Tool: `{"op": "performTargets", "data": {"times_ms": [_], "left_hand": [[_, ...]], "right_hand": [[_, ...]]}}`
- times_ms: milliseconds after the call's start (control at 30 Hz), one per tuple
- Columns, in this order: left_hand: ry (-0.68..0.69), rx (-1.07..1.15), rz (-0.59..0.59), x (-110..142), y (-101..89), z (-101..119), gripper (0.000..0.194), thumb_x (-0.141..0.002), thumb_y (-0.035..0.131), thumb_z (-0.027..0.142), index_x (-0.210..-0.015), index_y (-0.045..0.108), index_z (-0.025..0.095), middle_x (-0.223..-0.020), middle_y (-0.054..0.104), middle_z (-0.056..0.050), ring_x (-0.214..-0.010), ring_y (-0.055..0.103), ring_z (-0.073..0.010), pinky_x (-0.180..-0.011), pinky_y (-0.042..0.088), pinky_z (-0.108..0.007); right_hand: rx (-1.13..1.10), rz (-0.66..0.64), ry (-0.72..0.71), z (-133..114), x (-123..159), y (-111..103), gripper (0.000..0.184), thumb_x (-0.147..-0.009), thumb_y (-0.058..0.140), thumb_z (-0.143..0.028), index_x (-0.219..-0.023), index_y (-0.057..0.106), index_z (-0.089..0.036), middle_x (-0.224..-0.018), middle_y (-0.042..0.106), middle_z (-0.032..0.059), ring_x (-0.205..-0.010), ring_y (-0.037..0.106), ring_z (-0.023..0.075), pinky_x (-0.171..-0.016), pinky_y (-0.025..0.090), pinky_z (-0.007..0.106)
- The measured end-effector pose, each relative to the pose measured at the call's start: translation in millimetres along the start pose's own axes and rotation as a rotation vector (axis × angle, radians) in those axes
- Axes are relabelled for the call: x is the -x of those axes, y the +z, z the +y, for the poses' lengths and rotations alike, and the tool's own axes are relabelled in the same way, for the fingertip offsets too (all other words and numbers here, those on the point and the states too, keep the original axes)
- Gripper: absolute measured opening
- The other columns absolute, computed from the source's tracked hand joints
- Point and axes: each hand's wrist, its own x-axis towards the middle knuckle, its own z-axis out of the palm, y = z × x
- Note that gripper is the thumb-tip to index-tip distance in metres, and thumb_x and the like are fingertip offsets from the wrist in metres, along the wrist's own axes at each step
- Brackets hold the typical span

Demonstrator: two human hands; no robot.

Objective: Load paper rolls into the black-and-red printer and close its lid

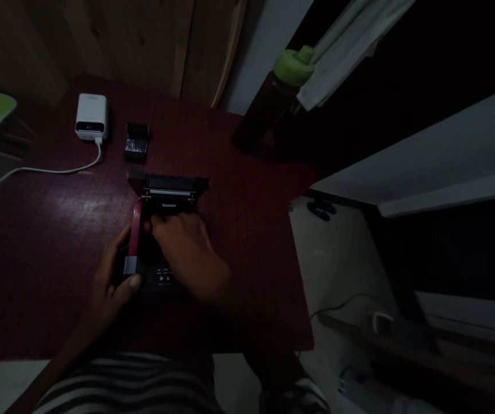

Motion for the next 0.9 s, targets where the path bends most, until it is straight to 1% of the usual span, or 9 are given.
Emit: {"op": "performTargets", "data": {"times_ms": [100,333,433,533,633,700,767,833,900], "left_hand": [[0.008,0.013,-0.003,0.0,0.0,1.0,0.074,-0.106,0.068,0.05,-0.174,0.041,0.035,-0.172,0.049,-0.012,-0.159,0.047,-0.0379,-0.131,0.039,-0.06],[0.005,0.017,0.011,-0.2,0.7,-0.2,0.074,-0.105,0.068,0.049,-0.173,0.043,0.035,-0.172,0.05,-0.011,-0.159,0.047,-0.0386,-0.131,0.039,-0.061],[-0.009,0.015,0.001,0.1,-1.0,0.1,0.074,-0.105,0.07,0.05,-0.173,0.044,0.035,-0.173,0.05,-0.011,-0.16,0.047,-0.0389,-0.132,0.038,-0.062],[-0.063,0.026,-0.019,1.0,-5.6,6.6,0.076,-0.103,0.073,0.05,-0.172,0.045,0.034,-0.173,0.051,-0.011,-0.161,0.047,-0.0387,-0.133,0.038,-0.062],[-0.159,0.062,-0.012,-2.5,-12.1,17.2,0.073,-0.102,0.073,0.054,-0.167,0.052,0.031,-0.171,0.054,-0.012,-0.159,0.05,-0.0392,-0.132,0.04,-0.061],[-0.225,0.094,0.046,-12.9,-16.3,23.2,0.068,-0.104,0.069,0.057,-0.164,0.056,0.03,-0.17,0.056,-0.012,-0.157,0.053,-0.0388,-0.13,0.043,-0.06],[-0.235,0.108,0.132,-32.5,-19.0,26.9,0.064,-0.106,0.066,0.058,-0.163,0.057,0.031,-0.17,0.056,-0.01,-0.155,0.056,-0.0371,-0.127,0.048,-0.057],[-0.148,0.128,0.184,-59.5,-19.3,29.3,0.063,-0.106,0.066,0.062,-0.161,0.059,0.031,-0.169,0.058,-0.009,-0.155,0.056,-0.0359,-0.127,0.047,-0.054],[-0.081,0.148,0.189,-87.9,-16.6,32.7,0.062,-0.106,0.065,0.066,-0.155,0.065,0.029,-0.165,0.062,-0.008,-0.153,0.057,-0.0352,-0.126,0.047,-0.051]], "right_hand": [[-0.099,-0.05,0.031,4.1,-7.7,-1.2,0.033,-0.103,0.058,-0.001,-0.118,0.08,-0.021,-0.092,0.085,0.0077,-0.077,0.08,0.0245,-0.072,0.056,0.033],[-0.177,-0.106,0.084,6.4,-10.6,-0.4,0.032,-0.104,0.059,-0.004,-0.121,0.08,-0.022,-0.098,0.085,0.0088,-0.082,0.081,0.0247,-0.07,0.054,0.032],[-0.296,-0.031,0.006,13.9,-5.3,5.9,0.04,-0.103,0.056,0.0,-0.122,0.08,-0.025,-0.1,0.086,0.0051,-0.085,0.08,0.0215,-0.077,0.057,0.03],[-0.414,0.077,-0.127,24.6,7.6,9.4,0.051,-0.1,0.053,0.004,-0.133,0.077,-0.027,-0.117,0.086,0.0048,-0.103,0.08,0.0211,-0.092,0.061,0.033],[-0.462,0.168,-0.259,31.6,28.7,7.1,0.056,-0.098,0.052,0.005,-0.141,0.073,-0.025,-0.135,0.082,0.0069,-0.121,0.076,0.0215,-0.105,0.061,0.039],[-0.483,0.2,-0.311,32.4,43.4,5.6,0.054,-0.1,0.052,0.003,-0.142,0.072,-0.024,-0.135,0.081,0.0071,-0.122,0.075,0.021,-0.107,0.061,0.04],[-0.465,0.217,-0.301,30.5,54.8,7.4,0.043,-0.103,0.057,-0.002,-0.136,0.074,-0.023,-0.125,0.083,0.0075,-0.116,0.075,0.0224,-0.103,0.062,0.042],[-0.42,0.271,-0.284,26.8,61.5,13.9,0.031,-0.106,0.059,-0.006,-0.126,0.077,-0.021,-0.113,0.084,0.0072,-0.106,0.074,0.023,-0.098,0.062,0.042],[-0.379,0.388,-0.275,21.4,65.2,23.9,0.029,-0.107,0.056,-0.005,-0.116,0.079,-0.02,-0.104,0.083,0.0065,-0.099,0.073,0.0219,-0.093,0.062,0.04]]}}
